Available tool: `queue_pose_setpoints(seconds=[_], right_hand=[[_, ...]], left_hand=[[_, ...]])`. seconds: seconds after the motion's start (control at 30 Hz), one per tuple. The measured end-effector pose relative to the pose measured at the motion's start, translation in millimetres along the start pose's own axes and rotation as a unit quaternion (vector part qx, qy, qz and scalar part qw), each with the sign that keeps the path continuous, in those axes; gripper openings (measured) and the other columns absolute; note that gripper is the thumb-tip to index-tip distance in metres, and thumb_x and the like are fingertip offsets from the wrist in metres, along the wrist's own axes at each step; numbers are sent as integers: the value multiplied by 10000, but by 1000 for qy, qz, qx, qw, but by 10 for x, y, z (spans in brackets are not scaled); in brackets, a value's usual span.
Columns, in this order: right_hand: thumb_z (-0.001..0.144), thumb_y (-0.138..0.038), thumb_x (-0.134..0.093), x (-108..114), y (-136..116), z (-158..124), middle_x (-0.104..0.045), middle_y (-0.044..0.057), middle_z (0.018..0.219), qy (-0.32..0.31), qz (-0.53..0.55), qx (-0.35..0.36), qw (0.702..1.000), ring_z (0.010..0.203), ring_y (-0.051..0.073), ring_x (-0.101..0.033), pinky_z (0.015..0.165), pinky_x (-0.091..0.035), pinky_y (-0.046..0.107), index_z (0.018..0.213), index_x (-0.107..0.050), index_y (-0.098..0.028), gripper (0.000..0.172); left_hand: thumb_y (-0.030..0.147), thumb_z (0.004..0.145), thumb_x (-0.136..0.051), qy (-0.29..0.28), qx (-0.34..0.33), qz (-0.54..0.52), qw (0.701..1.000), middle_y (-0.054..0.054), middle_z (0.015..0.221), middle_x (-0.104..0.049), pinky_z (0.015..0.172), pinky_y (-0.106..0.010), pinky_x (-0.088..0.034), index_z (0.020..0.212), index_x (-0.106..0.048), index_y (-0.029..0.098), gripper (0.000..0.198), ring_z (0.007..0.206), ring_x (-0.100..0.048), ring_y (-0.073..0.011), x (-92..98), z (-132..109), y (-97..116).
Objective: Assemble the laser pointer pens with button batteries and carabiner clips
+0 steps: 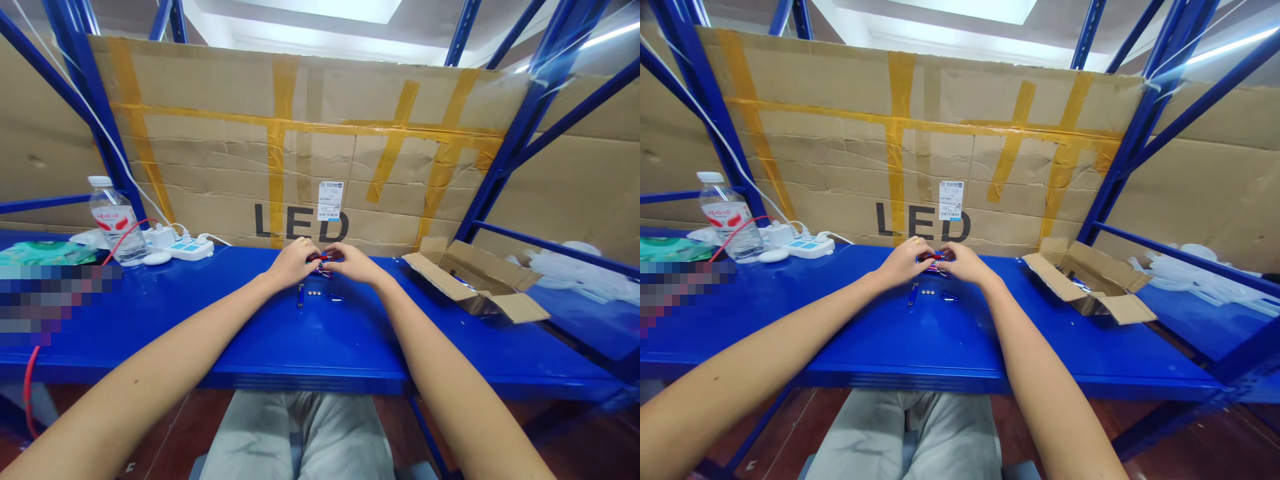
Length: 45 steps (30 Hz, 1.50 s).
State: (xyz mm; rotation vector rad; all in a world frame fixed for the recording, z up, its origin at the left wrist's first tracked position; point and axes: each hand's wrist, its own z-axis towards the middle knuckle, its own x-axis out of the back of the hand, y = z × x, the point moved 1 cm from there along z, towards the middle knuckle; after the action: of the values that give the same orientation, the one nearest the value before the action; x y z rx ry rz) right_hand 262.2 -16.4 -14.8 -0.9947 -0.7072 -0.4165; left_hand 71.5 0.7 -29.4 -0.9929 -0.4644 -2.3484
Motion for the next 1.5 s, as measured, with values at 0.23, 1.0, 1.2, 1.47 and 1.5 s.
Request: queue_pose_setpoints(seconds=[0.23,1.0,1.2,1.47,1.5], right_hand=[[773,-317,-650,-7,19,18,-658,20,728,7,34,11,999,691,149,-582,643,-435,259,826,-642,-146,180],[925,-219,-469,-86,-81,-11,-640,36,716,-32,-120,47,991,699,148,-544,641,-336,246,767,-621,-146,231],[922,-240,-488,-65,-45,7,-654,43,763,-11,-127,62,990,716,148,-532,651,-328,248,775,-638,-149,228],[930,-261,-474,-55,-58,0,-615,27,703,-13,-138,58,989,673,139,-492,621,-296,255,728,-604,-154,263],[929,-261,-475,-53,-56,0,-617,31,714,-11,-138,63,988,677,139,-494,620,-295,254,728,-602,-154,261]], left_hand=[[240,912,-566,40,-44,5,998,-61,913,-612,836,-350,-468,933,-648,185,101,944,-533,-207,52,-26,94],[230,920,-529,-8,2,24,1000,-56,1042,-627,876,-347,-477,1045,-556,219,128,1021,-585,-215,40,-88,80],[227,909,-550,-3,20,9,1000,-57,1052,-639,848,-329,-482,1112,-518,219,206,1017,-606,-209,49,-82,92],[249,899,-574,9,59,-9,998,-44,986,-646,747,-299,-479,1304,-376,217,452,885,-641,-197,72,-103,94],[254,901,-571,9,60,-8,998,-43,985,-650,742,-296,-477,1311,-375,218,456,876,-644,-195,75,-101,94]])
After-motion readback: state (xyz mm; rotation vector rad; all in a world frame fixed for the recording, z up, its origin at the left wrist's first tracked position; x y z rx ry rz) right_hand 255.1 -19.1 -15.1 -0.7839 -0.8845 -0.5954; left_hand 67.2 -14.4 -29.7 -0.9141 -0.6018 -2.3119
